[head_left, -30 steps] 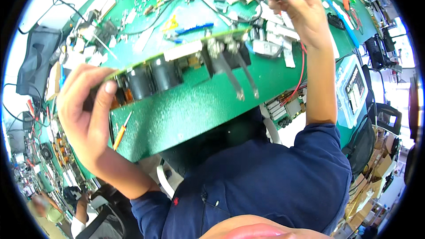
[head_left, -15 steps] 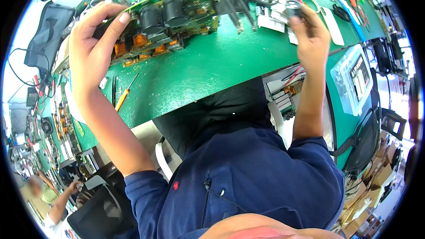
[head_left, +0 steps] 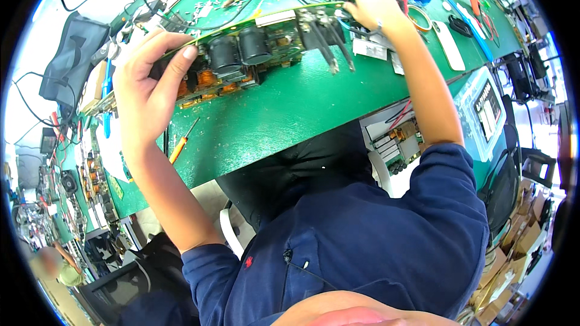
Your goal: The person solders components on a circuit board with a soldering iron and wire, then clips a component with pliers.
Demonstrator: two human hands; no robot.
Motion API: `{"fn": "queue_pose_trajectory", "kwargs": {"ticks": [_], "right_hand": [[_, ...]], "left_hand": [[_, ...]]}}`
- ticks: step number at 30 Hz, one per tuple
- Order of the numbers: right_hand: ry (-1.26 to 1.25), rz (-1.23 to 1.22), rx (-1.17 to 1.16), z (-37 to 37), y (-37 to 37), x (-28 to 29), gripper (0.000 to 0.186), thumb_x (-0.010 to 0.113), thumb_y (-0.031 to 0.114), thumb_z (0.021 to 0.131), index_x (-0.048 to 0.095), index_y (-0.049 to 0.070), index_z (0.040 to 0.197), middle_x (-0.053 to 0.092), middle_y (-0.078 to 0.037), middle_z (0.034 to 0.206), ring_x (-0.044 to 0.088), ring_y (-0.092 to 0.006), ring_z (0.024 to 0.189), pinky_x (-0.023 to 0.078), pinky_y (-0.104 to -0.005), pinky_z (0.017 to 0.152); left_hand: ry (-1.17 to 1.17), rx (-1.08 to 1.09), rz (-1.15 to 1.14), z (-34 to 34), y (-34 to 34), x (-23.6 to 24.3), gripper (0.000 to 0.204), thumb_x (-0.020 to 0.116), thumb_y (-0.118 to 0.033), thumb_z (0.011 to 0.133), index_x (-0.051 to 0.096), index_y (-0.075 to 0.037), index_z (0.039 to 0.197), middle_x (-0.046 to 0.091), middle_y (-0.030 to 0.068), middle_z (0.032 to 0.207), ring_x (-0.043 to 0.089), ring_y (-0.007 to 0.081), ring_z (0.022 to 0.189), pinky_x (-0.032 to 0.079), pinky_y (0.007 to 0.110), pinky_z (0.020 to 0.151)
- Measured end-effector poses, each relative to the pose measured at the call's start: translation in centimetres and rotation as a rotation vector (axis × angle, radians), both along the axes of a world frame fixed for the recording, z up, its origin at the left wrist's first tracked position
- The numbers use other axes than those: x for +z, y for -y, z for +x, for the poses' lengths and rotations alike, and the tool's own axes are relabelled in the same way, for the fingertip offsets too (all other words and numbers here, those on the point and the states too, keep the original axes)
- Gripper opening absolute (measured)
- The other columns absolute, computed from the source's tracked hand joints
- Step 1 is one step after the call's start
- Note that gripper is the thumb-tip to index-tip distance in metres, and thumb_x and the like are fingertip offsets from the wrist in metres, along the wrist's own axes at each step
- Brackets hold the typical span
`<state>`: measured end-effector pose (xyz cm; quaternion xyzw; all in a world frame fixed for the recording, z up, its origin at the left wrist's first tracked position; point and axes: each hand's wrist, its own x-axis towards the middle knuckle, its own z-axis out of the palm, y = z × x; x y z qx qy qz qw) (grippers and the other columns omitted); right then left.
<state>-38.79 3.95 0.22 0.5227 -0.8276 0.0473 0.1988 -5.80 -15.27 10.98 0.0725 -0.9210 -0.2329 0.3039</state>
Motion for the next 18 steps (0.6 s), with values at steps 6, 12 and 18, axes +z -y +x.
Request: {"fn": "queue_pose_trajectory", "kwargs": {"ticks": [6,12,18], "right_hand": [[0.044,0.18,0.049,-2.5,3.4,1.6,0.025,0.052,0.007,0.084,0.06,0.006,0.108,0.062,-0.012,0.105,0.06,-0.0269,0.098,0.046,-0.0363,0.086],[-0.01,0.177,0.026,-5.6,3.6,0.4,0.024,0.067,0.013,0.067,0.066,0.009,0.09,0.055,-0.015,0.093,0.058,-0.0326,0.084,0.049,-0.0406,0.075],[0.908,-0.506,-0.079,0.4,0.3,5.7,0.034,0.065,0.0,0.071,0.058,0.001,0.104,0.057,-0.011,0.101,0.058,-0.0138,0.082,0.047,-0.0254,0.071]], "left_hand": [[-0.016,-0.014,0.01,0.2,0.4,-0.1,0.011,0.066,-0.008,0.08,0.062,0.002,0.084,0.053,0.0045,0.068,0.048,0.0111,0.057,0.037,0.024,0.053],[-0.039,-0.045,-0.015,0.0,0.7,-0.2,0.01,0.065,-0.008,0.08,0.063,0.001,0.084,0.052,0.0053,0.066,0.048,0.0121,0.055,0.037,0.024,0.052],[-0.03,-0.019,-0.013,0.0,0.5,-0.2,0.011,0.066,-0.008,0.079,0.063,0.001,0.084,0.053,0.0066,0.067,0.05,0.0138,0.056,0.039,0.024,0.053]]}}
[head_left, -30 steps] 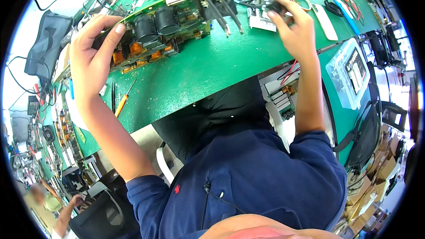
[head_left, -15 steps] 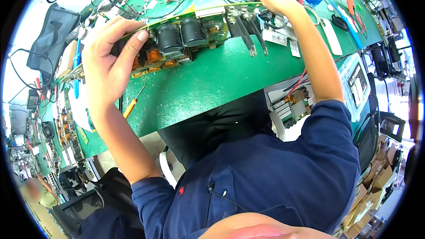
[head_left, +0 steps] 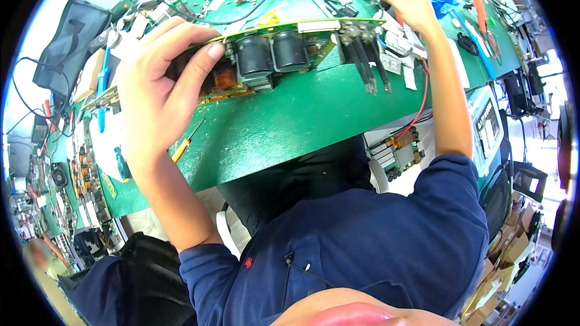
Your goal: The person solders components on a circuit board with a soldering iron and wire, then clips a component with pliers.
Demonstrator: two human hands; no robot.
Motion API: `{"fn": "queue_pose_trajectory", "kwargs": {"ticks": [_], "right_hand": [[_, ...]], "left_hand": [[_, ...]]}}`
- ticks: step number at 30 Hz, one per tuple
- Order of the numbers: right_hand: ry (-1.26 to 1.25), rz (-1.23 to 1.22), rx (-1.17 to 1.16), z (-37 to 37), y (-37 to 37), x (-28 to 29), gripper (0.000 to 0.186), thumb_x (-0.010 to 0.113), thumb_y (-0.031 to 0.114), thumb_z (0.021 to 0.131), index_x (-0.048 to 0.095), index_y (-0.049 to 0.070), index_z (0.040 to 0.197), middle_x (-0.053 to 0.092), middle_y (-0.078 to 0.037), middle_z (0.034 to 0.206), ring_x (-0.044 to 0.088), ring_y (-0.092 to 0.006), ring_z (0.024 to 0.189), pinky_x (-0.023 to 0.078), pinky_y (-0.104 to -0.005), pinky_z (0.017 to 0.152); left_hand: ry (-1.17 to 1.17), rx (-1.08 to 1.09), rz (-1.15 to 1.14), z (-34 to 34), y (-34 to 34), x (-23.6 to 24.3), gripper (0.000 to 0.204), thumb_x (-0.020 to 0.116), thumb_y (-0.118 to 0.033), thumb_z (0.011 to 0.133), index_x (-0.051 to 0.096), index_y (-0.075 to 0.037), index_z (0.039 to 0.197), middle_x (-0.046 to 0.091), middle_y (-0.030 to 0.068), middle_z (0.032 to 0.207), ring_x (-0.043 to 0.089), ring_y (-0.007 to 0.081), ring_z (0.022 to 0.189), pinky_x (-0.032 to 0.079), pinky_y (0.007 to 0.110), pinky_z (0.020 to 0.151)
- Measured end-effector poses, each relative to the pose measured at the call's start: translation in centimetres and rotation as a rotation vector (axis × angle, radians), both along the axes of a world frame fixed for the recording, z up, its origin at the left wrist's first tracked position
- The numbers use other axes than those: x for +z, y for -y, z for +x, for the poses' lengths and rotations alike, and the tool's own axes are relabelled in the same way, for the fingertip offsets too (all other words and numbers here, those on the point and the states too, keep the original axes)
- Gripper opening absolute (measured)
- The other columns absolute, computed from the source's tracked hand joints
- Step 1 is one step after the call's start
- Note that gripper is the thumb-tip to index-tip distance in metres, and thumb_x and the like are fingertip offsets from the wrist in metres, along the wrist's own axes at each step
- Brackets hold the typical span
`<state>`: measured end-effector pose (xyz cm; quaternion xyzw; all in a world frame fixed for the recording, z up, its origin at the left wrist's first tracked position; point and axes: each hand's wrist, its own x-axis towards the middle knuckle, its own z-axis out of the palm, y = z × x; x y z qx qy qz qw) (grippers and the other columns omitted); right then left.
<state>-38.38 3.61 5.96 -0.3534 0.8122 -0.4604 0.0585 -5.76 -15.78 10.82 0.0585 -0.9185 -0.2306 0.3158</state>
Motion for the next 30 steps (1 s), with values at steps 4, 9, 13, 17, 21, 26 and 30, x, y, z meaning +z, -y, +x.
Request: {"fn": "queue_pose_trajectory", "kwargs": {"ticks": [4,9,13,17,21,26,30], "right_hand": [[0.073,-0.597,0.173,3.3,-4.5,-0.3,0.041,0.062,-0.007,0.081,0.048,-0.006,0.119,0.056,-0.016,0.117,0.059,-0.0216,0.106,0.047,-0.0291,0.089],[0.117,-0.962,0.191,10.7,-8.6,-1.4,0.043,0.064,0.0,0.081,0.045,-0.007,0.119,0.064,-0.017,0.095,0.065,-0.0222,0.079,0.051,-0.028,0.066],[0.191,-1.053,0.311,17.2,-9.3,-3.1,0.047,0.056,0.032,0.092,0.05,-0.007,0.118,0.065,-0.016,0.091,0.062,-0.0204,0.065,0.05,-0.0295,0.057],[0.402,-1.043,0.391,20.4,-9.6,-5.0,0.04,0.053,0.025,0.094,0.05,-0.005,0.119,0.064,-0.015,0.095,0.063,-0.0183,0.07,0.05,-0.0283,0.06],[0.466,-1.097,0.257,23.4,-9.0,-5.3,0.031,0.06,0.005,0.087,0.051,-0.004,0.115,0.062,-0.014,0.105,0.063,-0.0181,0.086,0.051,-0.0288,0.071],[-0.128,-1.023,0.245,24.2,-9.1,-6.5,0.045,0.058,-0.018,0.077,0.046,-0.003,0.118,0.054,-0.024,0.119,0.058,-0.0247,0.106,0.049,-0.0326,0.088],[0.155,-1.168,0.19,26.6,-9.8,-4.8,0.041,0.061,-0.017,0.075,0.05,-0.001,0.111,0.057,-0.015,0.11,0.059,-0.0164,0.098,0.05,-0.0273,0.077]], "left_hand": [[-0.002,0.012,0.019,0.0,-0.3,0.0,0.011,0.065,-0.007,0.079,0.063,0.002,0.084,0.054,0.0056,0.068,0.051,0.0134,0.057,0.04,0.025,0.054],[0.008,-0.024,-0.033,-0.1,-0.3,0.0,0.01,0.063,-0.007,0.082,0.061,0.002,0.085,0.054,0.0058,0.072,0.051,0.014,0.067,0.04,0.025,0.064],[0.006,-0.046,0.003,0.0,0.1,-0.4,0.013,0.063,-0.009,0.084,0.062,0.003,0.089,0.059,0.0047,0.077,0.053,0.0125,0.073,0.041,0.025,0.071],[0.033,0.034,-0.02,-0.1,0.7,-1.2,0.021,0.064,-0.018,0.084,0.063,0.001,0.092,0.063,0.0036,0.081,0.054,0.0106,0.077,0.043,0.024,0.076],[0.065,0.05,0.056,0.4,0.8,-0.6,0.025,0.063,-0.024,0.086,0.064,0.0,0.092,0.063,0.0008,0.079,0.054,0.0076,0.077,0.043,0.023,0.075],[0.073,-0.07,0.102,0.1,2.4,-0.7,0.023,0.063,-0.023,0.087,0.065,-0.001,0.092,0.062,-0.0017,0.078,0.052,0.0057,0.075,0.042,0.021,0.073],[0.127,-0.085,0.119,-0.3,2.8,-0.8,0.022,0.064,-0.019,0.088,0.065,0.001,0.097,0.06,-0.0035,0.085,0.051,0.0042,0.081,0.039,0.019,0.076]]}}
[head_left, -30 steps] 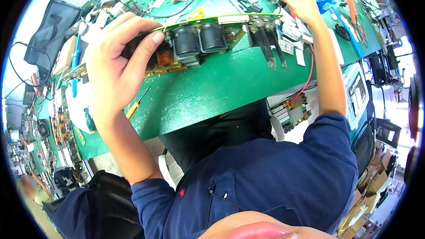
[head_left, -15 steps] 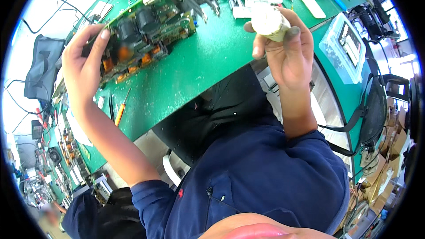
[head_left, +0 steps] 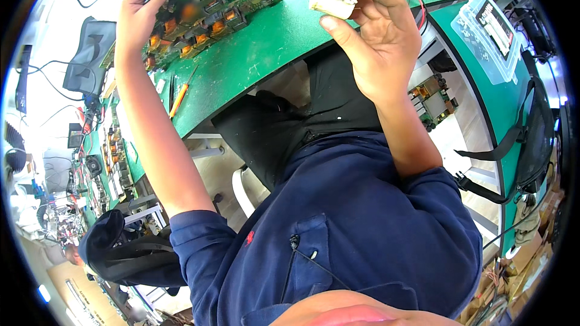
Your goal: The person solders components on a circuit board with a soldering iron and wire, then clips a component with pliers.
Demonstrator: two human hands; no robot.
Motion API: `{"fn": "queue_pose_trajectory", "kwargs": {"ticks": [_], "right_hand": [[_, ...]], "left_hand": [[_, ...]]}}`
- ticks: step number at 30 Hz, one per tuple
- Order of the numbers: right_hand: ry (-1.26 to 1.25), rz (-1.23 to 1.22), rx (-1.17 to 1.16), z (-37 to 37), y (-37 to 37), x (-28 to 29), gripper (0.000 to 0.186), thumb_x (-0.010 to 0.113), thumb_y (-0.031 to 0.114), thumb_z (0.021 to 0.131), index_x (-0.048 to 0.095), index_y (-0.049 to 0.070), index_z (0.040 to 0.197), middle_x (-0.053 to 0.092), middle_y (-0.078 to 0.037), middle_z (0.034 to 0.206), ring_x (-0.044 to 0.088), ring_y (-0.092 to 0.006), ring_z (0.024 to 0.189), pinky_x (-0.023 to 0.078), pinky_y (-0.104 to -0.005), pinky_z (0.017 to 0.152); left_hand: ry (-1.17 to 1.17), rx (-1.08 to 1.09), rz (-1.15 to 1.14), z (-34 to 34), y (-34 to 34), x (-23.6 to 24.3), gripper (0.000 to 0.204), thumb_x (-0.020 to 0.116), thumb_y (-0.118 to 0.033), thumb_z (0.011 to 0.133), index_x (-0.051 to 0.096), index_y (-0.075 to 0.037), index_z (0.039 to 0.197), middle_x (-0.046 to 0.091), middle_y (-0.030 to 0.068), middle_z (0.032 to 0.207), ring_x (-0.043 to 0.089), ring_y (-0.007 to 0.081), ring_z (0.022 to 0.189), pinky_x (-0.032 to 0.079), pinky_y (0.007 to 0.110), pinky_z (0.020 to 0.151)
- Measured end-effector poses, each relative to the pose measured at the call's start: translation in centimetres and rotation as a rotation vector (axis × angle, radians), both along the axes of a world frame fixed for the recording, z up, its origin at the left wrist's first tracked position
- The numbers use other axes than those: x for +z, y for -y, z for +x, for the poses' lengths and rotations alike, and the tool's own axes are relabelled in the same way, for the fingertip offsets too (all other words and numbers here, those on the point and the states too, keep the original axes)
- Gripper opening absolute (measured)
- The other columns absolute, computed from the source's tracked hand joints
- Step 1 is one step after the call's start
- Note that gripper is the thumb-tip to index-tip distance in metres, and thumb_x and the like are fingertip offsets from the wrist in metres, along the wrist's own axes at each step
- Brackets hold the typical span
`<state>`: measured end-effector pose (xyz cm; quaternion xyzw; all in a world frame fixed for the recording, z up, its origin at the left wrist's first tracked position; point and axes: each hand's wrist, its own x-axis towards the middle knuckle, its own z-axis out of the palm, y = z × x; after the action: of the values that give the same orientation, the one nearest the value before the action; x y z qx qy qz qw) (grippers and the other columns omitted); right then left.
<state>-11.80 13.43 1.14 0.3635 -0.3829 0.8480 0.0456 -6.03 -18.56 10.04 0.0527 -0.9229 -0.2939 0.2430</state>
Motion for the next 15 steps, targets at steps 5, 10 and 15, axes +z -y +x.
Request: {"fn": "queue_pose_trajectory", "kwargs": {"ticks": [5,10,15], "right_hand": [[-0.314,-0.028,-0.08,-0.6,-1.7,-0.6,0.043,0.06,-0.02,0.074,0.045,0.0,0.109,0.056,-0.024,0.115,0.058,-0.0281,0.106,0.051,-0.0359,0.086],[-0.226,-0.046,0.097,0.2,-3.0,0.5,0.047,0.061,-0.02,0.073,0.04,0.006,0.106,0.057,-0.024,0.112,0.061,-0.0308,0.103,0.053,-0.0383,0.085],[-0.134,-0.018,0.135,0.9,-3.0,0.3,0.046,0.066,-0.016,0.073,0.039,0.005,0.104,0.059,-0.02,0.11,0.062,-0.0223,0.099,0.051,-0.0316,0.084]], "left_hand": [[-0.034,-0.015,-0.006,-0.1,-0.1,0.2,0.021,0.064,-0.024,0.087,0.067,-0.004,0.089,0.061,-0.0044,0.075,0.051,0.0038,0.073,0.04,0.021,0.07],[-0.036,0.019,-0.006,-0.1,-0.2,0.1,0.021,0.064,-0.024,0.086,0.068,-0.003,0.09,0.063,-0.0036,0.076,0.052,0.0043,0.073,0.042,0.021,0.07],[-0.059,0.007,-0.061,0.1,0.1,0.0,0.023,0.065,-0.024,0.085,0.068,-0.003,0.092,0.064,-0.0011,0.076,0.053,0.0052,0.073,0.043,0.022,0.07]]}}
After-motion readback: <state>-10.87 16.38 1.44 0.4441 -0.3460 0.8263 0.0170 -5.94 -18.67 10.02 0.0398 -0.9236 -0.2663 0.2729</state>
